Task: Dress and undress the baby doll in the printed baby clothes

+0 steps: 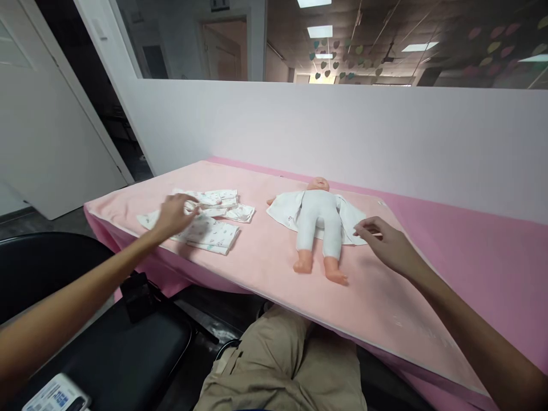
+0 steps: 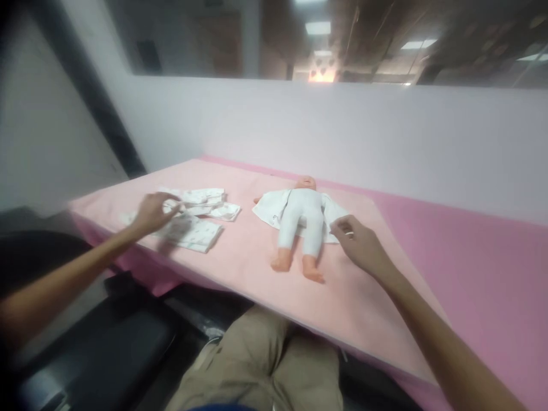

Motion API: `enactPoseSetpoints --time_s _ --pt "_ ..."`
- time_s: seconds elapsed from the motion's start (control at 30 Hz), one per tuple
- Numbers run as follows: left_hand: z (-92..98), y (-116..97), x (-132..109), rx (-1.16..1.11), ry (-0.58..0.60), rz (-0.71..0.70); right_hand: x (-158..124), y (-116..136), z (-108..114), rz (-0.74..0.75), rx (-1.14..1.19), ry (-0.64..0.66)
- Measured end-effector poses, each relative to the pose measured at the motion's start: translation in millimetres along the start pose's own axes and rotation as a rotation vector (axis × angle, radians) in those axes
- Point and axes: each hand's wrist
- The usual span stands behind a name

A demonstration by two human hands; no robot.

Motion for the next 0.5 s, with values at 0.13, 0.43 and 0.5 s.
enactPoseSetpoints --time_s 0.13,0.43,0.5 --pt "-86.7 -97.2 38.1 -0.097 0.162 -0.248 48.2 -0.6 -32.7 0.116 -0.215 0.08" --pt "-250.8 -225.1 148.4 -0.136 0.212 -0.163 174.2 -21.5 -82.5 0.324 -0.369 0.102" --pt "-269.4 -222.4 158.2 -0.138 0.191 -0.145 194.3 -22.0 -88.6 0.312 -0.381 0.131"
Point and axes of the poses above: each hand's wrist, its own x-axis towards the middle knuckle, its own z-axis out of the back of the hand, y = z × x, and after that the axes turned 6 degrees about y, right-handed
